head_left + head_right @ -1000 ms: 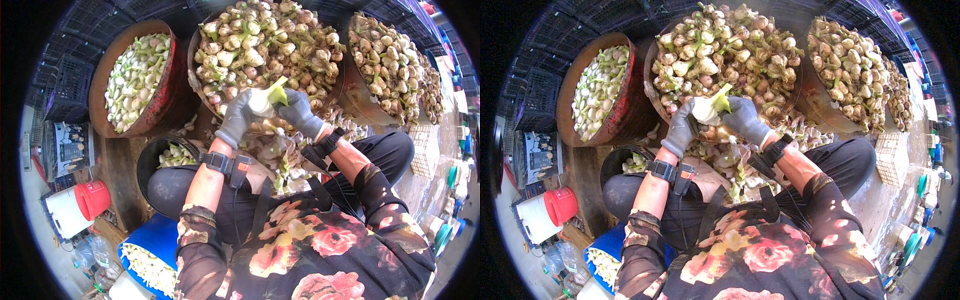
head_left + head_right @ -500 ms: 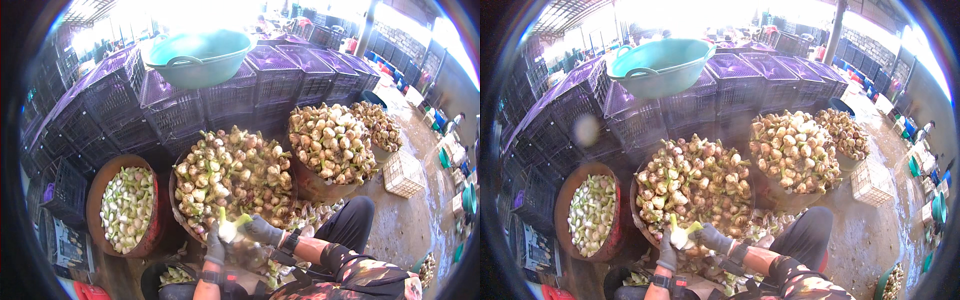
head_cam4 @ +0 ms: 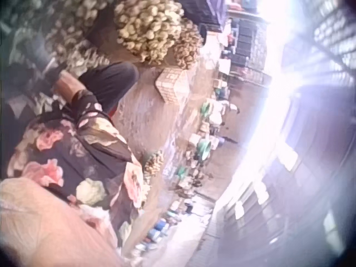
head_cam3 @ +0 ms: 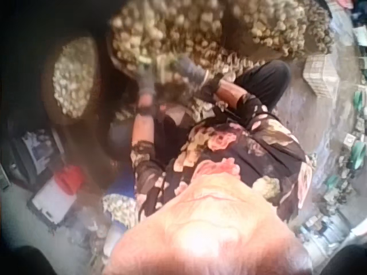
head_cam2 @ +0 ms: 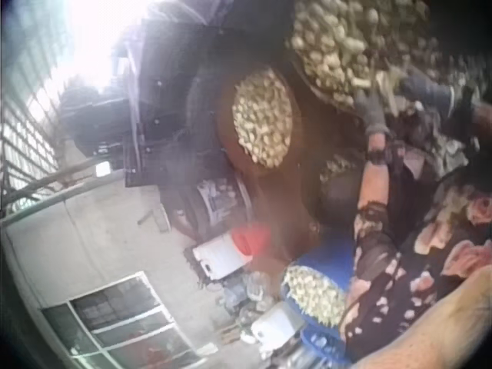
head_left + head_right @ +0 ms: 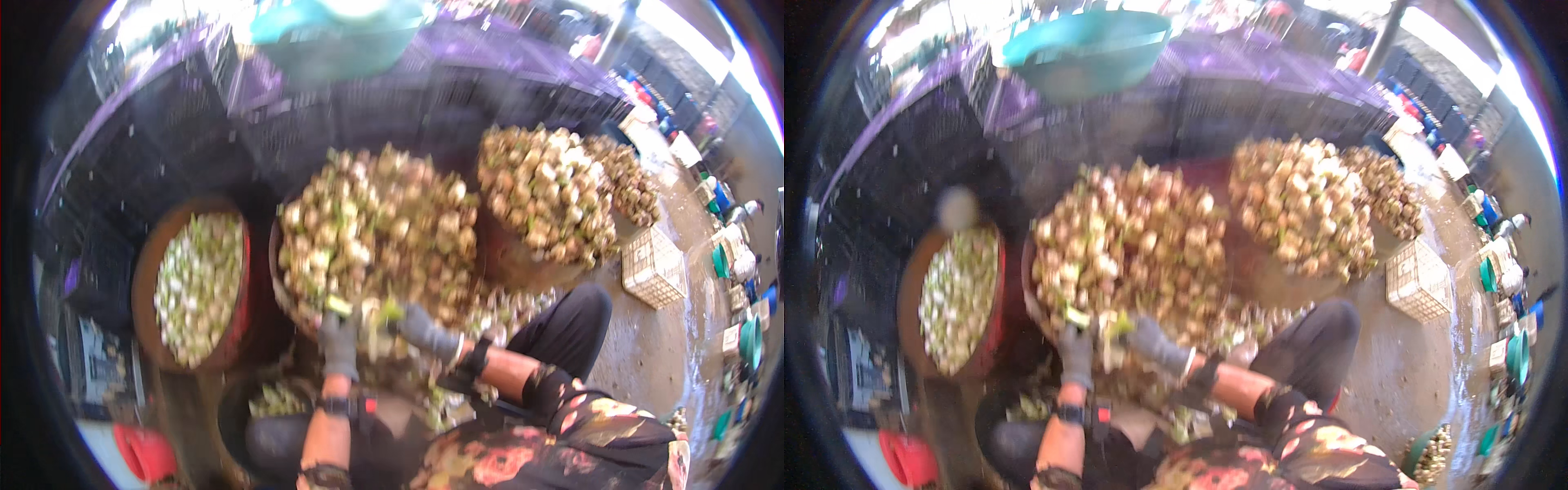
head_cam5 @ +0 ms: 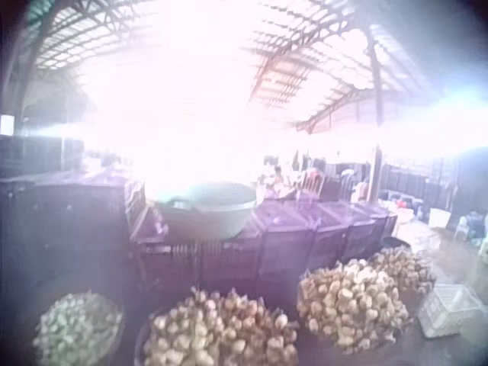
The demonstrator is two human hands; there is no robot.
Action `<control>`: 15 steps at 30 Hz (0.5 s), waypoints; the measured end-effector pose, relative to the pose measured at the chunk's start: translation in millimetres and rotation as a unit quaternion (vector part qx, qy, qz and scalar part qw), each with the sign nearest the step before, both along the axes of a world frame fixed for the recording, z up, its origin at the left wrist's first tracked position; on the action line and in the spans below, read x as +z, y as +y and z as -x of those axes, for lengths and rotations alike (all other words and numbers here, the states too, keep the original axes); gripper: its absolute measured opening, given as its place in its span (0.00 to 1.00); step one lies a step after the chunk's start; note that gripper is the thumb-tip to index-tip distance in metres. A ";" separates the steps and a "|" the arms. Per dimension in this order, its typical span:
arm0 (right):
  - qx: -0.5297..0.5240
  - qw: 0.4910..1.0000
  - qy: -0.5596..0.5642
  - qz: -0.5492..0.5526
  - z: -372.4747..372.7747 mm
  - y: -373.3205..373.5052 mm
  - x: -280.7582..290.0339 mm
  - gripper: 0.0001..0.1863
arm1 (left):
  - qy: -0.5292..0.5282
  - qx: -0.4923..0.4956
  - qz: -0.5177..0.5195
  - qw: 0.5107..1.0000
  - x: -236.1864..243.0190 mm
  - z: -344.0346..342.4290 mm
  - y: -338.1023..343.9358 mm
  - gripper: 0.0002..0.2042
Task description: Peel the outer skin and remove stalks from onions or similar root vegetables by hand.
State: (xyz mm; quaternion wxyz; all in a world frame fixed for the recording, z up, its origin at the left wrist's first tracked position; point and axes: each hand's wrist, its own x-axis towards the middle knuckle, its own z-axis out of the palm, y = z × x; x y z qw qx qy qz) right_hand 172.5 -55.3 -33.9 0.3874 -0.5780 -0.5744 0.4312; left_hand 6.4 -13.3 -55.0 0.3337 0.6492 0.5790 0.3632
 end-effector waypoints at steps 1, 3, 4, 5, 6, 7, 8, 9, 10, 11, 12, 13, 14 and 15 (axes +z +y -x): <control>0.062 0.975 -0.209 -0.043 -3.5 -2.2 -0.8 0.07 | -0.006 0.006 0.037 0.999 -2.3 -1.0 -0.2 0.15; 0.061 0.993 -0.084 -0.062 -11.8 -4.4 0.0 0.08 | 0.083 0.022 -0.044 0.995 -2.3 -0.2 -2.8 0.19; 0.087 0.985 -0.059 -0.139 -17.6 -3.7 0.9 0.06 | 0.068 0.016 -0.027 0.997 -1.0 1.5 -3.4 0.19; 0.087 0.968 -0.112 -0.208 -25.3 -5.5 4.1 0.04 | 0.047 0.033 0.057 0.997 1.5 1.7 -3.2 0.18; 0.074 0.992 0.009 -0.104 -28.7 -5.1 5.7 0.04 | -0.068 0.042 0.126 0.989 4.1 4.1 -3.9 0.14; 0.047 0.987 0.154 0.023 -35.5 -6.6 10.2 0.07 | -0.284 0.015 0.120 0.951 6.8 3.0 -1.9 0.10; 0.021 0.837 0.523 0.158 -36.7 -3.7 12.7 0.11 | -0.283 -0.010 0.123 0.951 10.1 7.2 -0.3 0.05; -0.003 0.766 0.617 0.181 -41.8 -5.2 17.4 0.14 | -0.375 -0.026 0.154 0.914 12.5 8.8 -0.3 0.06; -0.023 0.776 0.605 0.177 -47.1 -6.2 22.1 0.16 | -0.388 -0.029 0.159 0.907 14.5 12.3 0.6 0.06; -0.024 0.779 0.609 0.148 -52.7 -9.0 26.4 0.19 | -0.403 -0.024 0.154 0.902 15.3 15.1 0.0 0.06; 0.003 0.801 0.583 0.139 -58.9 -12.4 30.4 0.22 | -0.444 -0.092 0.121 0.883 15.2 17.1 -1.0 0.07; -0.034 0.834 0.533 0.138 -61.2 -17.2 31.1 0.24 | -0.443 -0.088 0.139 0.881 14.3 18.2 -1.0 0.07; -0.004 0.788 0.599 0.142 -67.0 -22.9 32.3 0.24 | -0.454 -0.092 0.134 0.876 13.0 19.4 0.2 0.08; -0.006 0.731 0.659 0.179 -73.6 -29.9 32.7 0.25 | -0.460 -0.107 0.148 0.869 11.0 20.2 0.6 0.08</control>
